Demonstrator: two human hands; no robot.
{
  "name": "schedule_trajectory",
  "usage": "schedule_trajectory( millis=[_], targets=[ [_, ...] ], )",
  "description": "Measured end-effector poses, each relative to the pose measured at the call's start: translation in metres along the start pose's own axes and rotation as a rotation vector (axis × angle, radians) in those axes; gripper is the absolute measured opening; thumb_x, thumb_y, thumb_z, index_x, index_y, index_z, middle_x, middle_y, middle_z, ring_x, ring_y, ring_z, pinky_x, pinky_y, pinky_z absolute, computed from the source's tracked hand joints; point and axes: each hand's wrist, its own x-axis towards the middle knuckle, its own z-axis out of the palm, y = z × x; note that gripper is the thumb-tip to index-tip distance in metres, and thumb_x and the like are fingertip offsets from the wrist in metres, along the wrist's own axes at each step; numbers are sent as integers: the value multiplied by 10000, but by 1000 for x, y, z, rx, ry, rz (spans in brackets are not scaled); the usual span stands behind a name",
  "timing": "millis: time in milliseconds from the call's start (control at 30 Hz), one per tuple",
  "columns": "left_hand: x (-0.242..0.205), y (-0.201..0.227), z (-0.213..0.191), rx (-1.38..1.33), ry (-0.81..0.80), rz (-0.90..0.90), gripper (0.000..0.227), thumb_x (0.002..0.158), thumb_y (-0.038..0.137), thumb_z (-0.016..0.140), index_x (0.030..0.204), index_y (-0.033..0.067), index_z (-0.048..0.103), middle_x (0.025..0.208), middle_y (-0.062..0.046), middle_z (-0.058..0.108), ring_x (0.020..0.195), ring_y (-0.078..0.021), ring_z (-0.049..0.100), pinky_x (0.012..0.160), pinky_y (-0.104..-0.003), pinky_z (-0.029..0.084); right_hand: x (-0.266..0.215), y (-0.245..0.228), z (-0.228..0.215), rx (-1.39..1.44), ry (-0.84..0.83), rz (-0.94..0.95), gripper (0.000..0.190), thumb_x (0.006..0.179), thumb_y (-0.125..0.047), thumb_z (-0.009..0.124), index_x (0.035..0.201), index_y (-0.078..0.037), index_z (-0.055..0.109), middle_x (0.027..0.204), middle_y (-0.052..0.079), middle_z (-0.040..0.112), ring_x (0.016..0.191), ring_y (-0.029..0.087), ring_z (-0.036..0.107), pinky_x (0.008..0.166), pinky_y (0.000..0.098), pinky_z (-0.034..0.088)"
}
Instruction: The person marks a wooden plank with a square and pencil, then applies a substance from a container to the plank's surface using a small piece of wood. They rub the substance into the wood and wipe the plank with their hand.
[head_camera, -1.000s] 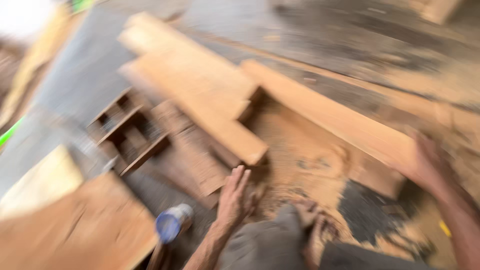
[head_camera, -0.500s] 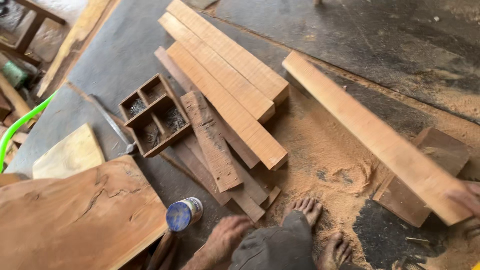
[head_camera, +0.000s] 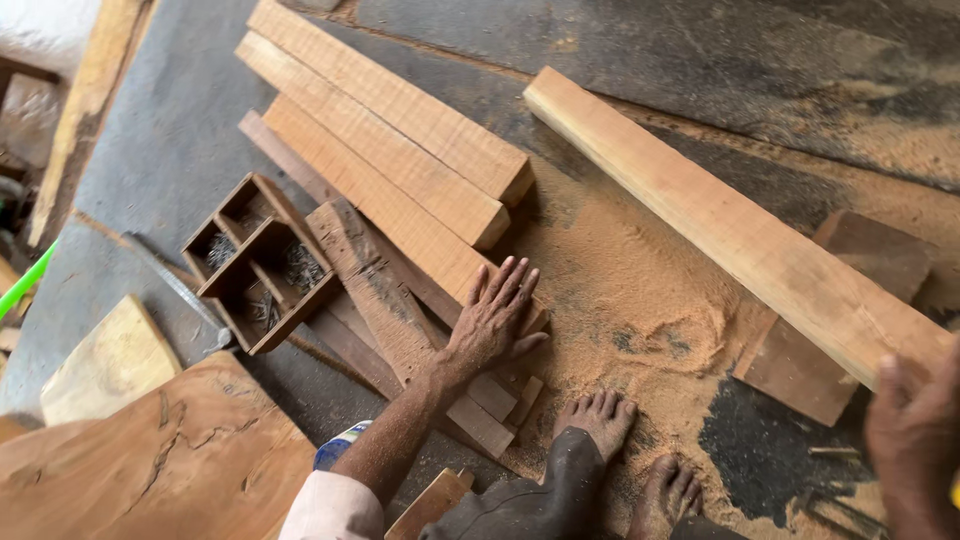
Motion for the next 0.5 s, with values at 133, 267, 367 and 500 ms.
schedule_trajectory(
  millis=[133, 267, 367, 500],
  targets=[
    [-9, 5, 3, -64, 50, -20, 949, 957, 621, 588, 1635, 63, 225, 1719, -160, 165, 1597, -318, 135, 1284, -556, 67, -11, -25, -22, -59, -107, 17, 759, 1047, -377, 655, 1604, 69, 398, 1599, 374, 342, 1510, 486, 361, 1174, 633, 386],
    [-31, 9, 8, -91, 59, -38, 894, 968, 526, 637, 1626, 61, 252, 1712, -166, 184, 1596, -323, 134, 1287, -561, 80, -14, -30, -15, -161, -149, -167, 759, 994, -438, 646, 1576, -36, 372, 1589, 267, 376, 1518, 422, 331, 1261, 610, 298],
    [-46, 8, 0, -137, 30, -58, 862, 948, 474, 670, 1610, 71, 292, 1702, -157, 239, 1587, -314, 175, 1284, -556, 107, -19, -31, -4, -292, -230, -163, 900, 958, -509, 639, 1708, -100, 356, 1706, 233, 315, 1574, 386, 275, 1295, 617, 226],
    [-79, -7, -12, -211, 36, -214, 799, 932, 439, 726, 1565, 114, 362, 1666, -168, 315, 1551, -293, 259, 1273, -537, 168, -2, -28, 0, -171, -234, -141, 928, 898, -495, 575, 1719, -143, 322, 1812, 203, 236, 1677, 406, 207, 1334, 665, 141]
  ],
)
